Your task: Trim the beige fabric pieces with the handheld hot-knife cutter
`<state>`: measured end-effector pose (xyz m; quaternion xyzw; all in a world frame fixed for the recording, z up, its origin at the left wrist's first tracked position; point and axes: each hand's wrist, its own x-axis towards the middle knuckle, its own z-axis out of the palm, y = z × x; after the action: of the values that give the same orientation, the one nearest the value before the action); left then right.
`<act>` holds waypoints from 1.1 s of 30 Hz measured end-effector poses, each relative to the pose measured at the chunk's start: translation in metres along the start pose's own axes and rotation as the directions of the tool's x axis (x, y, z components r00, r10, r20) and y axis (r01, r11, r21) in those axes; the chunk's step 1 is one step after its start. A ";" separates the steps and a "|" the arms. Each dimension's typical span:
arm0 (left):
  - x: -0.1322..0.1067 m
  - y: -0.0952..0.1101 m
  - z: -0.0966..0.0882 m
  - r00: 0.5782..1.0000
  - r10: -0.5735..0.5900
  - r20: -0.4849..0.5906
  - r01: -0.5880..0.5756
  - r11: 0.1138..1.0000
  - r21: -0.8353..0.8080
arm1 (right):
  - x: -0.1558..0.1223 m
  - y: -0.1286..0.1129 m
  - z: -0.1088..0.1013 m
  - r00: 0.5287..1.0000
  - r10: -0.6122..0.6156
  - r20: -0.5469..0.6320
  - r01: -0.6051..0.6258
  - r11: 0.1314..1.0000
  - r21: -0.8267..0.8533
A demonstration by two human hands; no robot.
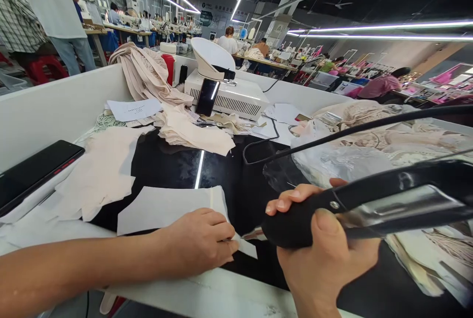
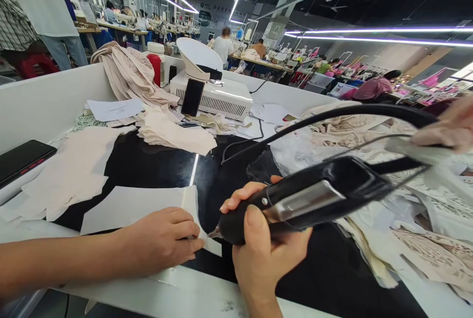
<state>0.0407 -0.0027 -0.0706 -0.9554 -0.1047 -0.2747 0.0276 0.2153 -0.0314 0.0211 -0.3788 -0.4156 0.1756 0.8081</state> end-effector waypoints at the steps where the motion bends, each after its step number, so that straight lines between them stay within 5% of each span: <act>1: 0.000 0.000 0.000 1.000 0.000 0.007 0.000 1.000 0.003 | 0.001 -0.001 -0.002 1.000 0.000 -0.011 0.000 1.000 -0.003; 19: -0.001 -0.004 0.000 0.999 0.001 0.032 -0.001 1.000 -0.013 | -0.003 -0.002 -0.008 0.999 0.001 -0.040 -0.001 1.000 -0.003; 33: 0.001 -0.005 -0.003 0.996 0.019 0.086 -0.018 1.000 -0.022 | -0.014 -0.001 -0.004 0.999 -0.006 0.047 0.005 1.000 0.026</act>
<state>0.0392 0.0019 -0.0679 -0.9676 -0.0940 -0.2339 0.0156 0.2098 -0.0423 0.0124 -0.3628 -0.4331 0.1875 0.8035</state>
